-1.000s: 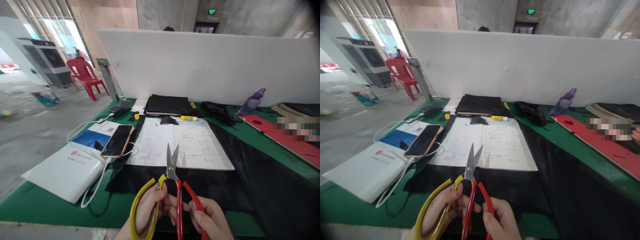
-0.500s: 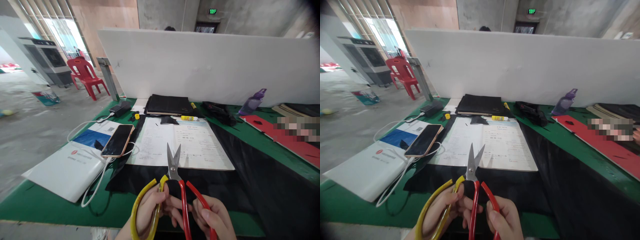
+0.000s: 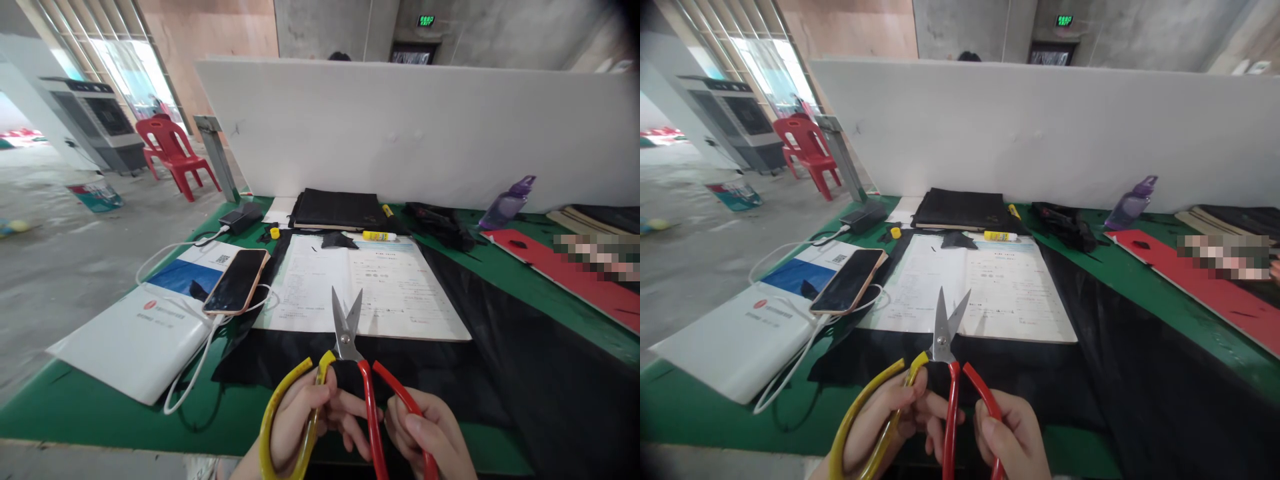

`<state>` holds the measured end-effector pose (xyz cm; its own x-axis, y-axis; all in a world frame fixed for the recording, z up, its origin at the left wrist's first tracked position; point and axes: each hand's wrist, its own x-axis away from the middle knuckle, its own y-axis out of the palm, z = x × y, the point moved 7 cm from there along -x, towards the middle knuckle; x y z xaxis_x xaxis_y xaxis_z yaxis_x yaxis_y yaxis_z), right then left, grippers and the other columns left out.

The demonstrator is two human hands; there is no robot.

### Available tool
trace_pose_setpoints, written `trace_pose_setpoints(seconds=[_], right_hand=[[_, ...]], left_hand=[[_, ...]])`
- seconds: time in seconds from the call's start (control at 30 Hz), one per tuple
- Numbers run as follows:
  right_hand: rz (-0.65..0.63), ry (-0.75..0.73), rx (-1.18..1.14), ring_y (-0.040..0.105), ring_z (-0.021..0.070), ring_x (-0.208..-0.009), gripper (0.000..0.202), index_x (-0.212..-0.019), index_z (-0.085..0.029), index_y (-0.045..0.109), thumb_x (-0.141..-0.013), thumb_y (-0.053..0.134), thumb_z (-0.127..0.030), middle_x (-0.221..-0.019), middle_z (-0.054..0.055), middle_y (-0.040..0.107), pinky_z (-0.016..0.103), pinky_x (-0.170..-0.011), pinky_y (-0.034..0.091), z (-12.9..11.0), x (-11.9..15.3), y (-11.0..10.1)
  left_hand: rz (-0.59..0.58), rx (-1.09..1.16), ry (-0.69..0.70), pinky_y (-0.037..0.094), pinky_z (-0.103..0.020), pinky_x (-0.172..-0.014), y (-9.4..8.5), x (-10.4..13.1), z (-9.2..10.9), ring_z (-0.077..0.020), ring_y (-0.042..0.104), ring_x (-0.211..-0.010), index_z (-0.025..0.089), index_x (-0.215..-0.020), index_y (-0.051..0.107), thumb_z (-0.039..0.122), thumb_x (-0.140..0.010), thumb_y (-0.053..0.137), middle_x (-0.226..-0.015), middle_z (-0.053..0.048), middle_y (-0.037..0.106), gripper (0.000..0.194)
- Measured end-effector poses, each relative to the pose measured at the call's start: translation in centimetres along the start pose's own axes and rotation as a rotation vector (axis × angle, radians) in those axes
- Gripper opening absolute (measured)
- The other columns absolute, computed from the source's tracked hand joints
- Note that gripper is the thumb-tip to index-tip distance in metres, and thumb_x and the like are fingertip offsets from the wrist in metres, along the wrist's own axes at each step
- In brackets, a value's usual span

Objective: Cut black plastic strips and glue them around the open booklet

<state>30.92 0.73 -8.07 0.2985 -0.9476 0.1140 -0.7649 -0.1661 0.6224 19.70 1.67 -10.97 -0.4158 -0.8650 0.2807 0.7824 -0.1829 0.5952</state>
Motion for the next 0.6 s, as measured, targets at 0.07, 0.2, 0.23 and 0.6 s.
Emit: trace_pose_setpoints(seconds=[0.07,0.2,0.23,0.6], right_hand=[[0.005,0.008,-0.003,0.054,0.0178,-0.053,0.038,-0.051,-0.019,0.053,-0.075,0.067,-0.045,-0.047,0.000,0.047,0.041,-0.069,0.052,0.0,0.0,0.0],[0.011,0.044,0.075,0.059,0.0206,-0.061,0.038,-0.057,-0.017,0.058,-0.075,0.065,-0.050,-0.057,0.005,0.056,0.040,-0.071,0.051,0.2,0.2,-0.3],[0.005,0.054,0.112,0.059,0.0205,-0.062,0.038,-0.063,-0.016,0.062,-0.076,0.063,-0.052,-0.060,0.006,0.058,0.040,-0.071,0.051,0.3,0.3,-0.5],[0.070,-0.018,0.552,0.028,0.0077,-0.048,0.046,-0.062,-0.018,0.044,-0.084,0.053,-0.057,-0.052,-0.004,0.035,0.023,-0.046,0.024,1.3,0.6,-4.2]], left_hand=[[0.005,0.007,0.012,0.046,-0.032,-0.060,-0.1,0.1,0.0,-0.0279,0.070,-0.067,0.020,-0.078,0.042,0.035,-0.084,0.054,-0.067,-0.011,0.071,0.020],[-0.008,0.033,-0.002,0.046,-0.031,-0.059,-0.2,0.1,0.0,-0.0273,0.070,-0.069,0.019,-0.079,0.046,0.033,-0.084,0.055,-0.069,-0.010,0.071,0.017],[-0.020,0.050,-0.006,0.046,-0.031,-0.060,-0.2,0.1,-0.1,-0.0268,0.070,-0.069,0.020,-0.079,0.046,0.032,-0.085,0.055,-0.070,-0.010,0.071,0.017],[-0.137,0.255,-0.012,0.046,-0.037,-0.080,0.0,0.1,-0.5,-0.0226,0.068,-0.081,0.018,-0.082,0.052,0.036,-0.095,0.045,-0.089,-0.009,0.069,0.024]])
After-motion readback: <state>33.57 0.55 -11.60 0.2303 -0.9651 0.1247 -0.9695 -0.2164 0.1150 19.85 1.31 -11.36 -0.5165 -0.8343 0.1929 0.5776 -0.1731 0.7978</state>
